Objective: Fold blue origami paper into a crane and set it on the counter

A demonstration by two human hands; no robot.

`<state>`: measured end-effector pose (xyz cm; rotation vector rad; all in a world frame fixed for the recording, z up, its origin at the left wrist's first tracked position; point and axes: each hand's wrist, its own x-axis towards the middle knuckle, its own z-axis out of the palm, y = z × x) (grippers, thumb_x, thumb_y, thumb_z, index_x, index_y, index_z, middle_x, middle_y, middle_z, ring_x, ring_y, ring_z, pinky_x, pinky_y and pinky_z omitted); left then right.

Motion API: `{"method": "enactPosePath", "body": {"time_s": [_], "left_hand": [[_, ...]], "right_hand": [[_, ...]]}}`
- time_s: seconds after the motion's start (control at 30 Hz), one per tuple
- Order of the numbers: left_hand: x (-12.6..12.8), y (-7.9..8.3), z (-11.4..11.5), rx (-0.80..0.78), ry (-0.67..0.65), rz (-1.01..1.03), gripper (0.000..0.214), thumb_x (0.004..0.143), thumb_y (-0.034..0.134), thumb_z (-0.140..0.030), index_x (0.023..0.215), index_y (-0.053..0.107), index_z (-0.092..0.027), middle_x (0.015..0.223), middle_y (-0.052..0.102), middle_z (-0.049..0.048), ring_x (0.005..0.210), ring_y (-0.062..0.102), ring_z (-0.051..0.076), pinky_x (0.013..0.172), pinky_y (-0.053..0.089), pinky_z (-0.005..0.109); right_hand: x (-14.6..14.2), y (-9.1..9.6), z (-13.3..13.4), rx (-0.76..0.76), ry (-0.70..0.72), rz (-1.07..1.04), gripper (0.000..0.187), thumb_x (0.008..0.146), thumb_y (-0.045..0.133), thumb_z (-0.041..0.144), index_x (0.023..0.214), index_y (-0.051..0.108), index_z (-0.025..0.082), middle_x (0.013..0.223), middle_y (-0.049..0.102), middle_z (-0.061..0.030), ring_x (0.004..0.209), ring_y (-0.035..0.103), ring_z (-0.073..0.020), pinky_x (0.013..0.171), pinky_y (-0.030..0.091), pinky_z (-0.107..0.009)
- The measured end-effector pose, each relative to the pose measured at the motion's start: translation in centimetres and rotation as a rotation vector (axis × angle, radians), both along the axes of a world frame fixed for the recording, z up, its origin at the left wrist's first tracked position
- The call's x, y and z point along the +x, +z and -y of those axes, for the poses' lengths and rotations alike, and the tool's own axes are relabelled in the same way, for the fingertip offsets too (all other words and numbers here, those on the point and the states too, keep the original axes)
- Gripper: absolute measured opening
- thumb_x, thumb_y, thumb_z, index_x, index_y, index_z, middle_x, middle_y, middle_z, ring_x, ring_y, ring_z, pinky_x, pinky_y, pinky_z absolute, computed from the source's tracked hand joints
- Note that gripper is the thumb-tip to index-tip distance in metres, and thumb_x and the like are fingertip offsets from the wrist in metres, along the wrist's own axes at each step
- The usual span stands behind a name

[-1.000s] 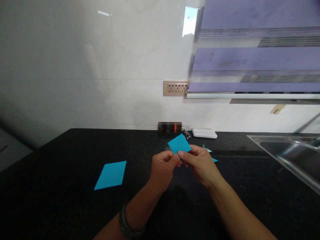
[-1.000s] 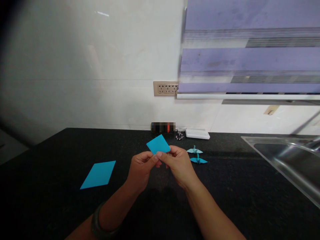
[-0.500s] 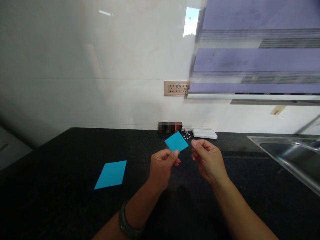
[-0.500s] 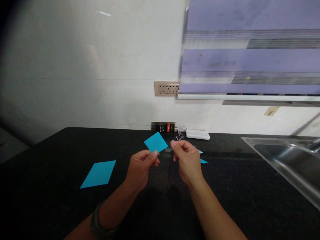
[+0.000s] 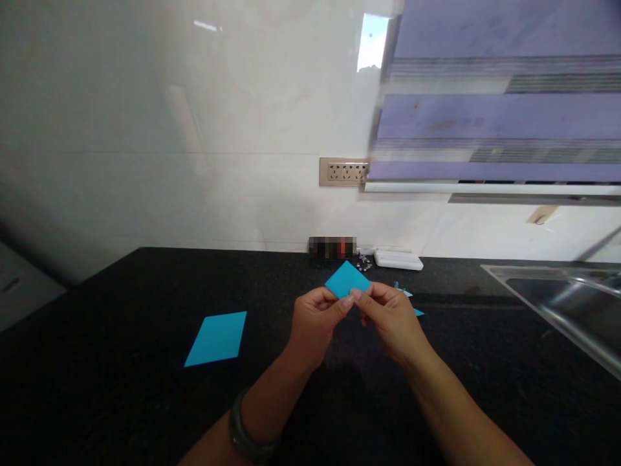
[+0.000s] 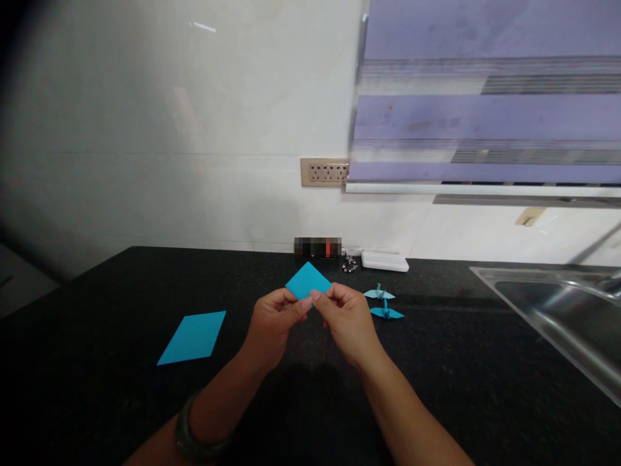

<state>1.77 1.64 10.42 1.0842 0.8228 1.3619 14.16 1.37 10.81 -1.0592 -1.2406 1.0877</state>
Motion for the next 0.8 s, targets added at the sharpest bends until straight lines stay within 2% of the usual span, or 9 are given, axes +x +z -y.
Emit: {"method": "enactPosePath", "body": {"time_s": [0.07, 0.2, 0.33, 0.53, 0.67, 0.8], "left_hand": [[-0.2, -0.1, -0.1, 0.007, 0.025, 0.006, 0.022, 0.062, 0.069, -0.026, 0.051, 0.055, -0.013, 0.05, 0.055, -0.0027, 0.05, 0.046, 0.007, 0.054, 0.036, 0.021], [-0.3, -0.3, -0.2, -0.011, 0.057, 0.05, 0.022, 0.063, 0.068, -0.026, 0.052, 0.054, -0.013, 0.05, 0.053, -0.003, 0.05, 0.045, 0.007, 0.054, 0.035, 0.021], [-0.2, -0.4, -0.2, -0.034, 0.091, 0.063, 0.024, 0.062, 0.069, -0.027, 0.05, 0.052, -0.014, 0.045, 0.049, -0.0044, 0.046, 0.042, 0.006, 0.052, 0.033, 0.021], [-0.5, 0.0, -0.3, -0.032, 0.11, 0.051, 0.024, 0.062, 0.069, -0.027, 0.049, 0.053, -0.013, 0.045, 0.047, -0.0041, 0.046, 0.041, 0.006, 0.051, 0.032, 0.021], [-1.3, 0.9, -0.9, -0.038, 0.164, 0.128, 0.016, 0.062, 0.068, -0.024, 0.057, 0.059, -0.012, 0.046, 0.048, -0.0037, 0.047, 0.043, 0.006, 0.051, 0.033, 0.02], [-2.0, 1.3, -1.4, -0.063, 0.21, 0.252, 0.023, 0.065, 0.066, -0.034, 0.065, 0.061, -0.011, 0.052, 0.05, -0.0022, 0.047, 0.042, 0.005, 0.047, 0.034, 0.019]], "right_hand": [[-0.1, 0.1, 0.1, -0.001, 0.016, 0.012, 0.031, 0.073, 0.06, 0.038, 0.054, 0.047, 0.017, 0.047, 0.042, 0.0048, 0.044, 0.036, -0.0073, 0.044, 0.028, -0.021], [-0.5, 0.5, 0.3, 0.007, 0.115, 0.033, 0.021, 0.072, 0.06, 0.035, 0.064, 0.054, 0.017, 0.054, 0.048, 0.0033, 0.048, 0.039, -0.0083, 0.045, 0.03, -0.021], [-0.7, 0.7, 0.5, 0.052, 0.128, 0.1, 0.019, 0.072, 0.06, 0.034, 0.064, 0.058, 0.016, 0.055, 0.051, 0.0023, 0.05, 0.04, -0.0088, 0.046, 0.03, -0.022], [-0.6, 0.9, 0.6, 0.093, 0.119, 0.153, 0.023, 0.072, 0.059, 0.031, 0.057, 0.051, 0.017, 0.052, 0.043, 0.0041, 0.05, 0.036, -0.0088, 0.048, 0.028, -0.022], [-0.5, 0.9, 0.7, 0.071, 0.121, 0.162, 0.024, 0.072, 0.058, 0.03, 0.055, 0.047, 0.017, 0.051, 0.038, 0.0051, 0.049, 0.033, -0.0084, 0.048, 0.026, -0.023], [-0.4, 0.8, 0.6, 0.052, 0.099, 0.152, 0.024, 0.072, 0.058, 0.03, 0.055, 0.046, 0.017, 0.051, 0.036, 0.0054, 0.048, 0.031, -0.0081, 0.047, 0.024, -0.023]]}}
